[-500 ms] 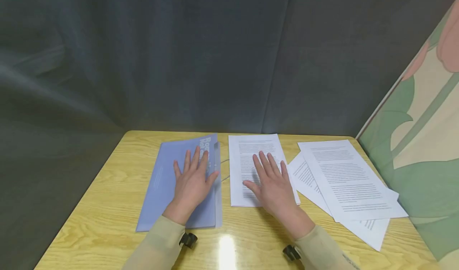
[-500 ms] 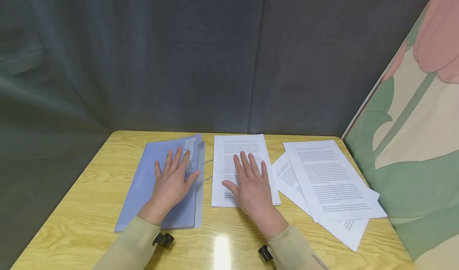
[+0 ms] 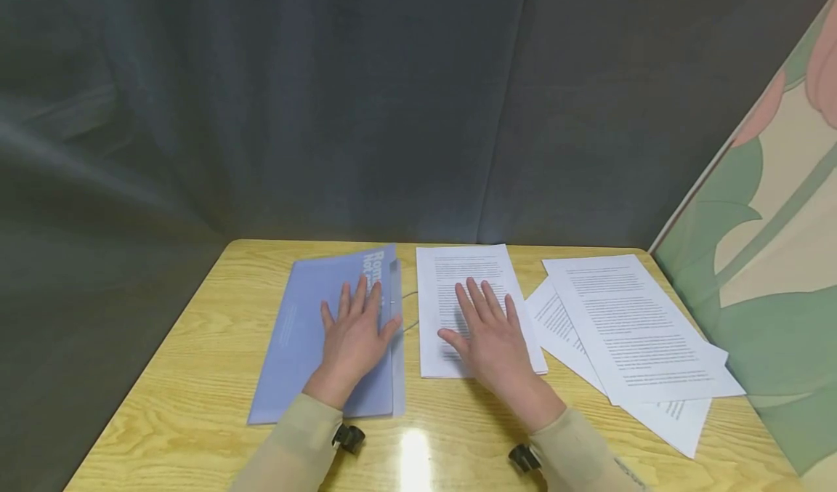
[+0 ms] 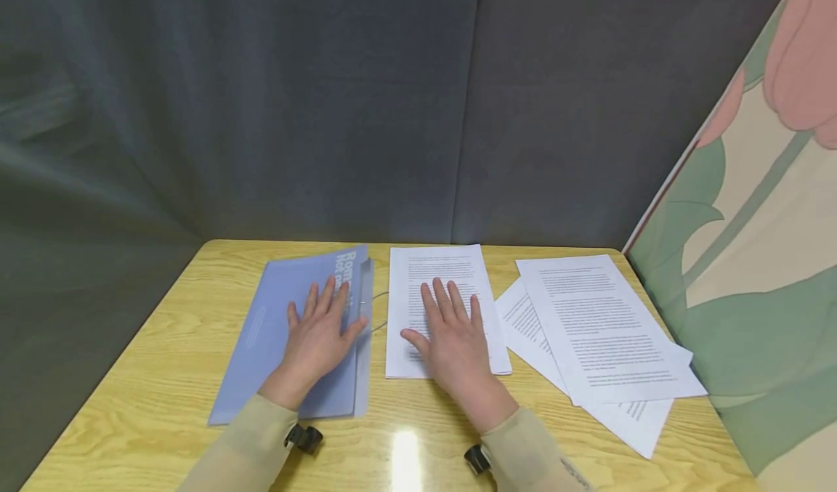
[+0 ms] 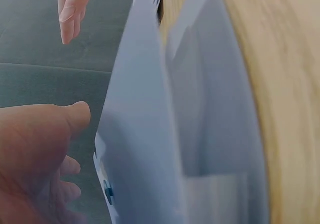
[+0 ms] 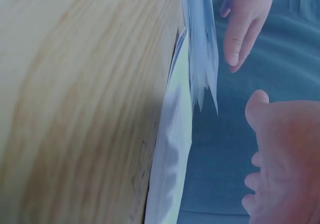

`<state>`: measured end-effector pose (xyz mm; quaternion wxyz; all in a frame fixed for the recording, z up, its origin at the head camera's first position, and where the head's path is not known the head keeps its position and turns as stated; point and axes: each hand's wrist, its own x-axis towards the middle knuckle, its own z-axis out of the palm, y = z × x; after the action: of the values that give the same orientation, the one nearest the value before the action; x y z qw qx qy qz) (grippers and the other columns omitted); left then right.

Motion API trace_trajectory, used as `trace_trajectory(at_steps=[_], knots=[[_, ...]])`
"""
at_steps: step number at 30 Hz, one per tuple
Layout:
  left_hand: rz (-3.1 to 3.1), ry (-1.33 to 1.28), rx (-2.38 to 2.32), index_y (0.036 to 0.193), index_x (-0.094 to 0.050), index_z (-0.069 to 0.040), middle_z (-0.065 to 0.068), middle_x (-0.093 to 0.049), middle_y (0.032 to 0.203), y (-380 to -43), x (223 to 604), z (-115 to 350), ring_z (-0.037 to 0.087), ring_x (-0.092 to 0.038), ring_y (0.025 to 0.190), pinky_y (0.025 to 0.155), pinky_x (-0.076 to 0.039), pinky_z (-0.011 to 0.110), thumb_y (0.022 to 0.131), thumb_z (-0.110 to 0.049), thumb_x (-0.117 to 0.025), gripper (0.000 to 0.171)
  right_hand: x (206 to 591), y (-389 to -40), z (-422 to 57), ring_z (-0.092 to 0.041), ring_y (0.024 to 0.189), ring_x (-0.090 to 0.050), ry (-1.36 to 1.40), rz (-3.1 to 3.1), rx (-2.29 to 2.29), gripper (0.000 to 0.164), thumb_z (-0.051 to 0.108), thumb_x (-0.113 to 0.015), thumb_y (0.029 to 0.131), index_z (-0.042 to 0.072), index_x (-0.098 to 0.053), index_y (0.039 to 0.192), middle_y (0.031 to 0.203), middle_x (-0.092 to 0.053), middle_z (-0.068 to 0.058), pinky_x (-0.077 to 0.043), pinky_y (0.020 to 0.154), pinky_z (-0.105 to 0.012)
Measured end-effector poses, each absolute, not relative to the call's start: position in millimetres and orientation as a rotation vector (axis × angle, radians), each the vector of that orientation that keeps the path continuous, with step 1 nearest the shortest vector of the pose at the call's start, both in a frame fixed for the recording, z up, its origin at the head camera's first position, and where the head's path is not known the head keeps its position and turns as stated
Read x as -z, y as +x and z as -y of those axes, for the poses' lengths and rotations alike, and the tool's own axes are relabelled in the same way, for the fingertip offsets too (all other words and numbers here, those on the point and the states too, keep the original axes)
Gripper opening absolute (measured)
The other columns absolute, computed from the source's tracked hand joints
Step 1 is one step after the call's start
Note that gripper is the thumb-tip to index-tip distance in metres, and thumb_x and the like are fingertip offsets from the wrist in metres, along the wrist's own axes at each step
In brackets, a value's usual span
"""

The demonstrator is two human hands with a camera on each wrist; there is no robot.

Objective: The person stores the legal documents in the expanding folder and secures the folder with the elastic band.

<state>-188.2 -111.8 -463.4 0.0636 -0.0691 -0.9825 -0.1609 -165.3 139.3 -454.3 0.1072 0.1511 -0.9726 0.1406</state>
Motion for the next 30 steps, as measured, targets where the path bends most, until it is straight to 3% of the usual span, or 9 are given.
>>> trace_trajectory(at_steps=[23,30], knots=[[3.064,-0.172,0.551,0.171,-0.037,-0.008,0.024,-0.023,0.178,-191,478,107,0.055,-0.016,0.163,0.121,-0.011,0.082,0.106,-0.055,-0.068,0.086,470,-179,-122,-0.039,0.167,-0.017,0.481,2.961,-0.500,0.083,0.055,-0.061,0.110,0.010,-0.033,0.173,0.180,-0.026,-0.014,-0.012,0.131,-0.065],[3.078,-0.157,0.558,0.171,-0.037,-0.007,0.027,-0.024,0.177,-192,479,105,0.056,-0.016,0.163,0.121,-0.011,0.083,0.105,-0.047,-0.071,0.085,473,-185,-116,-0.040,0.166,-0.020,0.505,2.969,-0.492,0.081,0.055,-0.060,0.110,0.009,-0.035,0.172,0.178,-0.029,-0.016,-0.014,0.131,-0.065]])
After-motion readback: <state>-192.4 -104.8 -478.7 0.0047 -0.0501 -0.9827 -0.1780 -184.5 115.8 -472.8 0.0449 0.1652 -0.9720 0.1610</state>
